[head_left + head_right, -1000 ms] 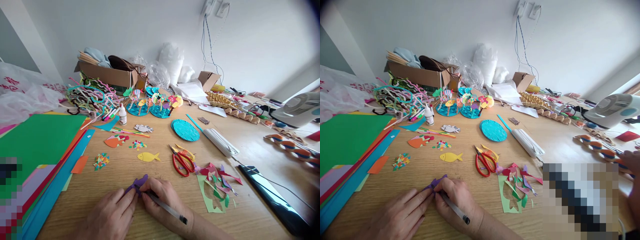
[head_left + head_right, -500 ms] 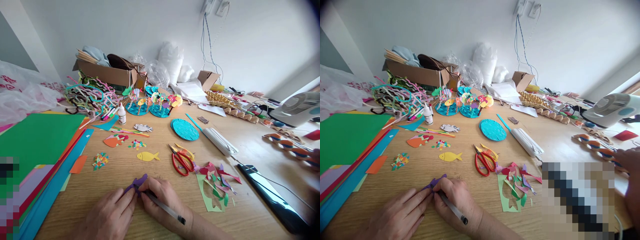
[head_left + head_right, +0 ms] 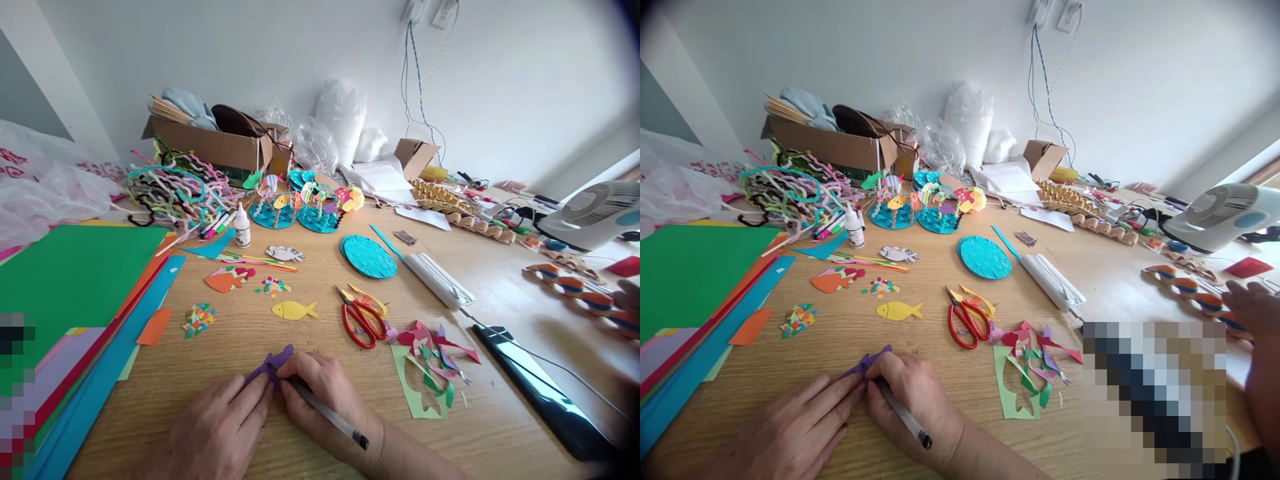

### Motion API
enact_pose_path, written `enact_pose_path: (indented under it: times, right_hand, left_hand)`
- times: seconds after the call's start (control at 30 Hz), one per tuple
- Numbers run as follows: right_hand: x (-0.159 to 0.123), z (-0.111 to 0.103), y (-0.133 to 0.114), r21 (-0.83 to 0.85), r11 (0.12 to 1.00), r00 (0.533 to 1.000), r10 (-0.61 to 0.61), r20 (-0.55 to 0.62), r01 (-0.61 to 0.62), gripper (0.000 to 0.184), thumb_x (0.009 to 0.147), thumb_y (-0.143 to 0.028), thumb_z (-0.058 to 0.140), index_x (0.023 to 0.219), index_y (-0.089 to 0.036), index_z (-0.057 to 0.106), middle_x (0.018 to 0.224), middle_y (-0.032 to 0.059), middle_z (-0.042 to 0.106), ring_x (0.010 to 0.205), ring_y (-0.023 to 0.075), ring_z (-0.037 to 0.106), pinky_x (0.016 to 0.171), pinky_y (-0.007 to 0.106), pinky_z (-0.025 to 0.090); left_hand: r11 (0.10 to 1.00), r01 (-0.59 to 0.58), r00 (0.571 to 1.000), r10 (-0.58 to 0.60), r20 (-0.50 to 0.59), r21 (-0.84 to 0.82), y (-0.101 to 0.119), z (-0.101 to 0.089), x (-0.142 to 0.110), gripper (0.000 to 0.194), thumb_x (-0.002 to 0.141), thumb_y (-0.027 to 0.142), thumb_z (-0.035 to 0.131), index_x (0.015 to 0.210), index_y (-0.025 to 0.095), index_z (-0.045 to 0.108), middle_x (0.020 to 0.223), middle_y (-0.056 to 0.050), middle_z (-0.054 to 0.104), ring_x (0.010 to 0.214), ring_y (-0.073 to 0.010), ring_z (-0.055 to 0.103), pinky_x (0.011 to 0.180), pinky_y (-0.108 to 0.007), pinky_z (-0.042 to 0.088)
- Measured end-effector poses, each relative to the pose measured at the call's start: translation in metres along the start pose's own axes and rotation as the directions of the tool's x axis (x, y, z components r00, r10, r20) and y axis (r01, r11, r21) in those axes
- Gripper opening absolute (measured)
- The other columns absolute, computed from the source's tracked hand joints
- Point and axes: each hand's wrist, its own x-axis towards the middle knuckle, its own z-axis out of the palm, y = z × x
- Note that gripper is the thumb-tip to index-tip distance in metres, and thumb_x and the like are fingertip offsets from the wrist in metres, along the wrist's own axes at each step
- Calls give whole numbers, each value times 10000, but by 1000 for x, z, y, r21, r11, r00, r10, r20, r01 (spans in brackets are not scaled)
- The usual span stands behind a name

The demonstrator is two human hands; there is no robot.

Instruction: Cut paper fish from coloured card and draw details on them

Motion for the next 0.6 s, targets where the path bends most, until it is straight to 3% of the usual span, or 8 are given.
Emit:
enact_pose_path:
  times: [0.6]
  right_hand:
    - [-2,0,1,-7,999,998,51,-34,-51,107,764,-126,469,806,-210,520,687,8,658,579,137,610,558,212,434]
  left_hand:
    - [999,23,999,-21,35,-47,1,1,-1,392,904,166,382,1245,205,572,1155,-41,668,909,-175,610,791,-269,489]
